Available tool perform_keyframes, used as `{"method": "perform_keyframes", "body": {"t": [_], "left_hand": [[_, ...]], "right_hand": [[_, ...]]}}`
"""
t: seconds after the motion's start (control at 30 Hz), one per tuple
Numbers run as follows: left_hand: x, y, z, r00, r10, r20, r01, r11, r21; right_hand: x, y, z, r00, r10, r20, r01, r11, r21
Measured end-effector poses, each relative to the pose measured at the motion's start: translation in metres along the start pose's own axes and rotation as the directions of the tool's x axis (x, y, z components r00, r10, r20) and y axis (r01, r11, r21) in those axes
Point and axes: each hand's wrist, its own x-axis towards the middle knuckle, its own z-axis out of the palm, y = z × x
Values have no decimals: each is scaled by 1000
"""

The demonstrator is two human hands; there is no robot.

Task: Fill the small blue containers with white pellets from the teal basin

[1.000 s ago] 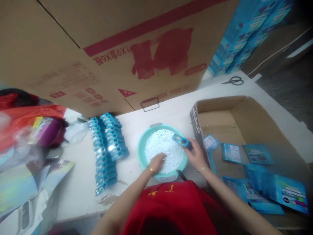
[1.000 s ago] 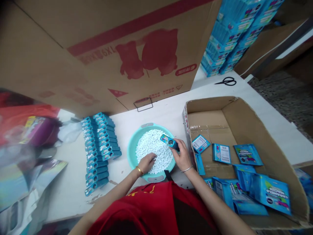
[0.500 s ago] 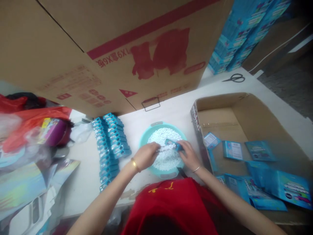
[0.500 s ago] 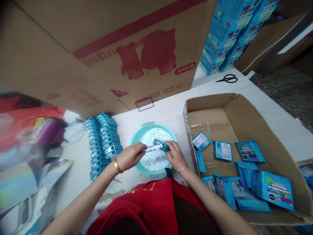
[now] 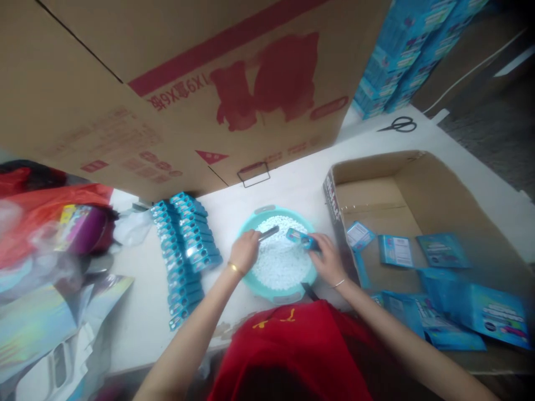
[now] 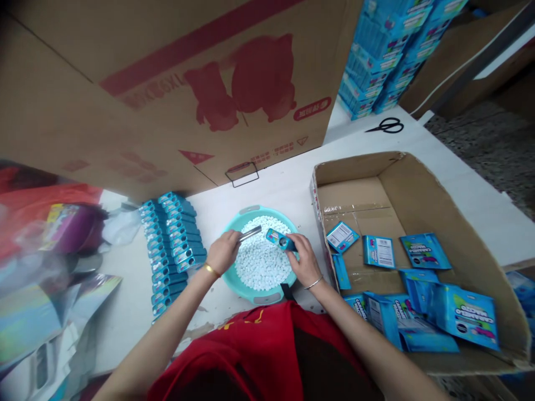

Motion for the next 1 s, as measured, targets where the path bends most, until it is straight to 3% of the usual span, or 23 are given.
{"method": "perform_keyframes", "body": {"t": [0.1,0.2,0.3,0.43,0.57,0.67,0.73,0.87,1.0], "left_hand": [[24,-11,62,995,-5,95,12,997,-77],[27,1,105,990,69,120,-51,987,-151],[13,19,127,980,149,134,-112,962,-250],[-7,29,136,973,186,136,-121,914,-386],[-20,20,121,978,189,89,-115,844,-523],[-31,8,93,987,159,-23,-134,733,-667],[-39,1,67,984,154,-85,-170,708,-685],[-47,-1,9,971,215,-107,-237,797,-556],[-48,18,-37,959,282,4,-273,932,-238]], "right_hand": [[8,-3,-10,999,19,-47,-19,1000,-2],[13,-6,-16,997,35,-63,-36,999,-10],[12,-8,-19,996,50,-70,-52,999,-15],[8,-8,-18,995,59,-80,-60,998,-14],[2,-5,-18,994,56,-96,-59,998,-23],[-3,-1,-18,995,54,-79,-56,998,-20],[-6,0,-15,998,41,-48,-41,999,-13],[-12,-2,-4,999,-28,20,28,999,-15],[-17,-9,8,993,-96,69,97,995,-20]]}}
